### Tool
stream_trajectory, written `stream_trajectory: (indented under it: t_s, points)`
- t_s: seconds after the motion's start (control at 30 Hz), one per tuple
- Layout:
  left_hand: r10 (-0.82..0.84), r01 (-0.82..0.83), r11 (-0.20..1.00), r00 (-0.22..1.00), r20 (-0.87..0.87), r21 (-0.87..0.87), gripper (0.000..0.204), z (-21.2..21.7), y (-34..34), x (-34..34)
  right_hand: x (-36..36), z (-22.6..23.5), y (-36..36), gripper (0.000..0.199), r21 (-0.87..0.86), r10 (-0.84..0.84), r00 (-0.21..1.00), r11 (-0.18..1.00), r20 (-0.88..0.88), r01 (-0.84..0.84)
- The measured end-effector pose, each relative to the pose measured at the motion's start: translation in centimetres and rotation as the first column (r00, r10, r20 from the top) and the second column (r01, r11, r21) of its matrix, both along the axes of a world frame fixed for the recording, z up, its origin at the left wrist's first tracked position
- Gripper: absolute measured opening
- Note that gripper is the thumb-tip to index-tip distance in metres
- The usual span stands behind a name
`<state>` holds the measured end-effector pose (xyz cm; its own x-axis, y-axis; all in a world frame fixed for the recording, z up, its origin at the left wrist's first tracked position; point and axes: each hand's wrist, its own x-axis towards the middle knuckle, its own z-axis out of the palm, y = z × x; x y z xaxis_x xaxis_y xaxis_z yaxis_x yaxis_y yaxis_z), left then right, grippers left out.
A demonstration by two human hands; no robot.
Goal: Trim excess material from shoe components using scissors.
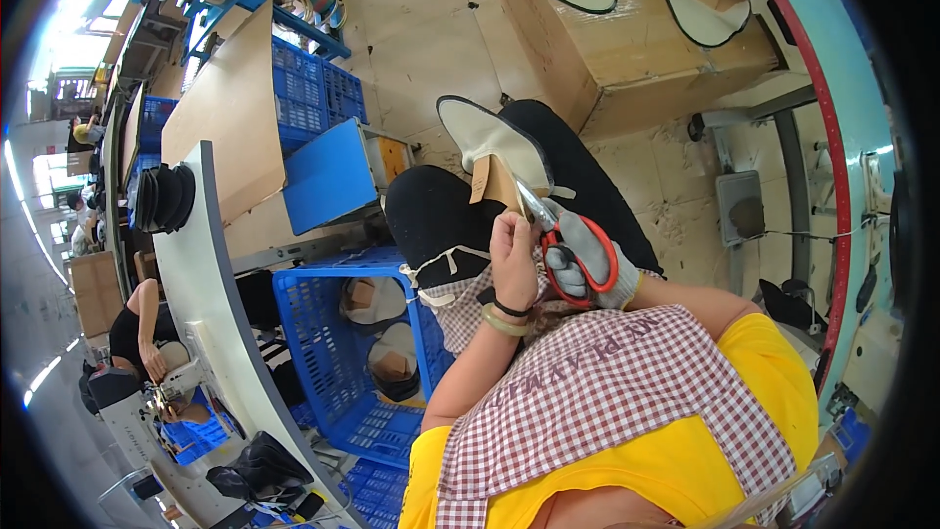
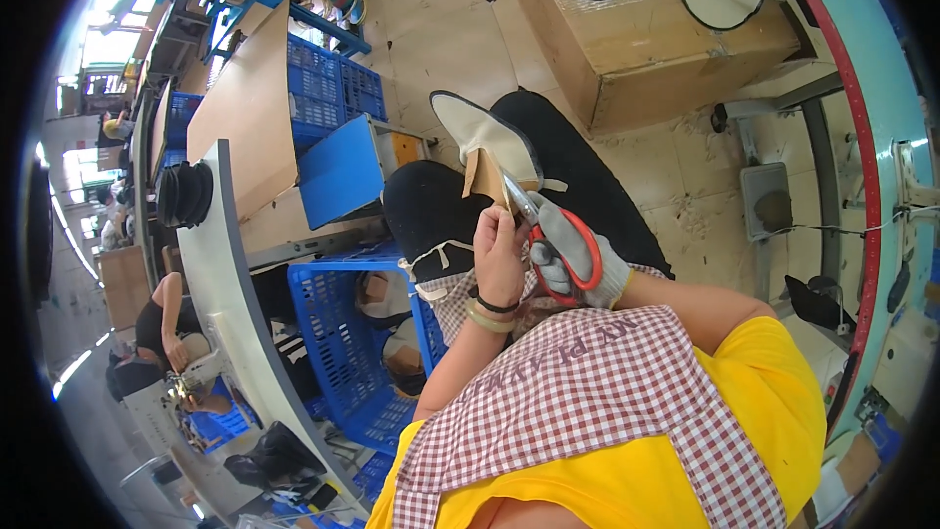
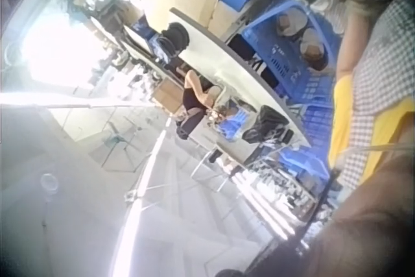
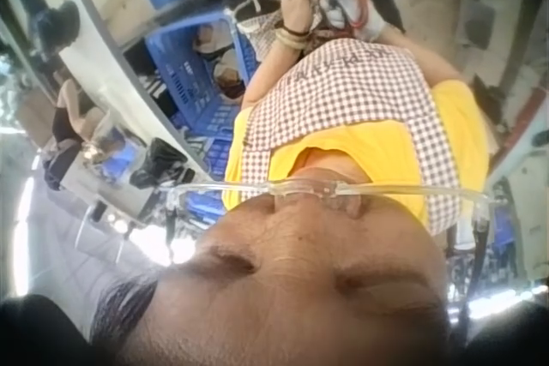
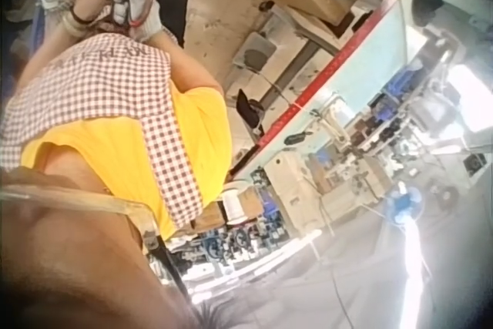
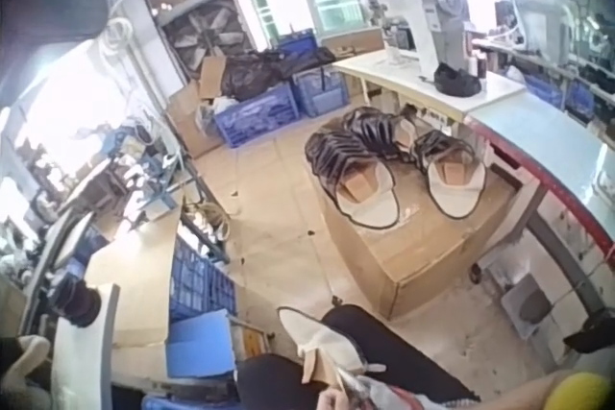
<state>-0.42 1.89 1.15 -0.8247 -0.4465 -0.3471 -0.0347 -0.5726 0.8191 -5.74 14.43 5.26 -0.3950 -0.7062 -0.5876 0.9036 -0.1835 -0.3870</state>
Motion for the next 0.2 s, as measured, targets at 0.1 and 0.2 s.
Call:
stream_trajectory:
  t_s: [0.1,0.2]
  points:
    - [-0.095,0.096,0.986,0.995,0.02,-0.133,0.009,-0.68,0.41,0.49,-0.67,-0.87,-0.24,0.061,0.069,0.039,0.997,0.997,0.062,-0.043]
    - [-0.147,0.149,0.981,0.989,0.026,-0.125,0.009,-0.64,-0.05,0.97,-1.03,-0.04,-0.48,0.064,0.073,0.035,0.998,0.997,-0.05,-0.032]
